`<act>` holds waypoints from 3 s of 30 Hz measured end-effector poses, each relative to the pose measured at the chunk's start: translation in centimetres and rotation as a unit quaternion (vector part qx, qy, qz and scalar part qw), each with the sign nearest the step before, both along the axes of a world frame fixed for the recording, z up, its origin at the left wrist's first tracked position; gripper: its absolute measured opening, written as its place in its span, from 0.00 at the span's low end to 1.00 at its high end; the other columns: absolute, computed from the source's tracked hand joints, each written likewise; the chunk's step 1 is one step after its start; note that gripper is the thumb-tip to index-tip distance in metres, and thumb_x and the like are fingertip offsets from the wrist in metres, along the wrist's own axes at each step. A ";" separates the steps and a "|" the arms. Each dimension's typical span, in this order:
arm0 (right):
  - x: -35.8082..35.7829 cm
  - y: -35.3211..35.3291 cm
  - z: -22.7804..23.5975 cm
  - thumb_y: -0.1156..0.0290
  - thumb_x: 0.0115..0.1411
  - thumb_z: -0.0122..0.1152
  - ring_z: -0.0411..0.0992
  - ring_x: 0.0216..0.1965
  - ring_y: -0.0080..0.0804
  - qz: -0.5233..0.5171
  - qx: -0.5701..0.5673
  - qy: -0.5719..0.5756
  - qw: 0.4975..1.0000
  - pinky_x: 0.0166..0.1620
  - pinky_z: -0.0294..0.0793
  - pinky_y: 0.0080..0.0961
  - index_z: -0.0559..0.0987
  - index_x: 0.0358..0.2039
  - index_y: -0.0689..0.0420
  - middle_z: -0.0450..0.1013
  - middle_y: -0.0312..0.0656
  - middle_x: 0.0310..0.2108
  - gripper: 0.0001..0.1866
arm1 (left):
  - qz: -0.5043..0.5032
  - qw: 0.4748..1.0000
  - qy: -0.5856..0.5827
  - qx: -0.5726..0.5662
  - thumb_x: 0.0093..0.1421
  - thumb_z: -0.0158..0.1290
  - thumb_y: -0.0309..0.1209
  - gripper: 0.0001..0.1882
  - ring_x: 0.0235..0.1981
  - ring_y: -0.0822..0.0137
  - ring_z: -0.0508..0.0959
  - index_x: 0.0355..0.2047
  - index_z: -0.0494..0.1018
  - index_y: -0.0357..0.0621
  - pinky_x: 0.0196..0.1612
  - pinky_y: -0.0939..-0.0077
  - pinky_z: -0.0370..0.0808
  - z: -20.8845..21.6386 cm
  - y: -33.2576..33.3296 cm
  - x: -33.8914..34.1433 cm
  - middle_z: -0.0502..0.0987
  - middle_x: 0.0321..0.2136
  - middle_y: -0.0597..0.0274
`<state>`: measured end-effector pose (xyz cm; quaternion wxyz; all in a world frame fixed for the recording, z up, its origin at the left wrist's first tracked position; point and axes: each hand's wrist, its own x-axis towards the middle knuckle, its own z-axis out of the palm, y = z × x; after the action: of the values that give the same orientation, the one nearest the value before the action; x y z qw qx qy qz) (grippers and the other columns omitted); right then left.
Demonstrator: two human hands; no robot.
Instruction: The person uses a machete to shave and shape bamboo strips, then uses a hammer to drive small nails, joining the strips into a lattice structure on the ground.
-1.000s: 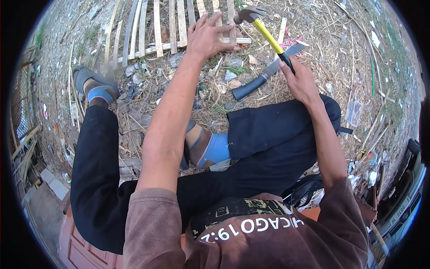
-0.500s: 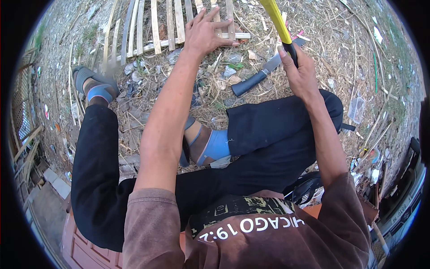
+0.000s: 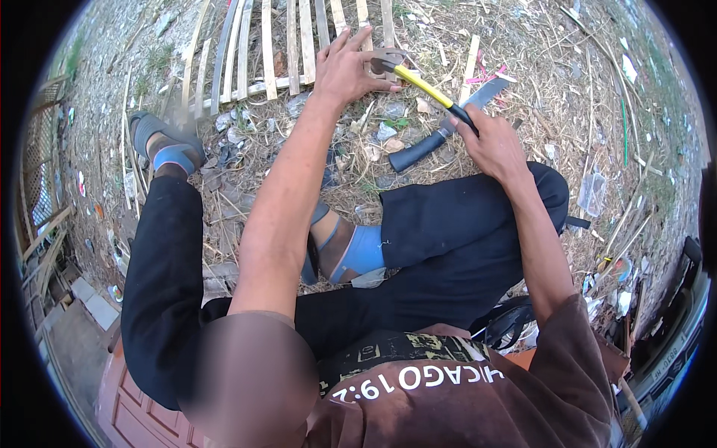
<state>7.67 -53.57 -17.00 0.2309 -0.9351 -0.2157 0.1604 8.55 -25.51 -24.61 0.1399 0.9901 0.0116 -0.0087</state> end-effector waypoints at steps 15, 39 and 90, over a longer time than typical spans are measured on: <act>-1.7 -0.5 -1.4 0.55 0.66 0.56 0.73 0.22 0.56 -0.062 0.034 -0.008 0.997 0.29 0.67 0.46 0.75 0.36 0.60 0.72 0.53 0.18 0.18 | 0.006 0.999 -0.039 -0.015 0.32 0.67 0.67 0.41 0.70 0.57 0.56 0.51 0.78 0.79 0.69 0.51 0.52 -0.8 -0.1 -0.7 0.61 0.68 0.70; -1.8 0.3 -0.1 0.53 0.67 0.53 0.74 0.25 0.55 -0.097 0.160 0.067 0.980 0.30 0.69 0.47 0.76 0.37 0.56 0.73 0.54 0.20 0.18 | -0.020 0.997 -0.062 -0.030 0.35 0.68 0.64 0.40 0.70 0.57 0.55 0.53 0.76 0.80 0.69 0.51 0.52 -1.4 0.0 -1.3 0.60 0.68 0.70; -3.7 -0.9 -1.3 0.56 0.67 0.57 0.68 0.19 0.34 -0.230 0.299 -0.013 0.926 0.27 0.65 0.35 0.76 0.37 0.62 0.69 0.46 0.18 0.18 | -0.122 0.989 -0.078 -0.007 0.48 0.60 0.35 0.23 0.57 0.53 0.69 0.46 0.77 0.44 0.62 0.60 0.67 9.4 8.1 -1.1 0.73 0.56 0.60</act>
<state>4.00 -54.46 -18.33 0.5275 -0.8486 -0.0362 0.0185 7.42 -17.36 -15.20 0.1454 0.9807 -0.1205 0.0516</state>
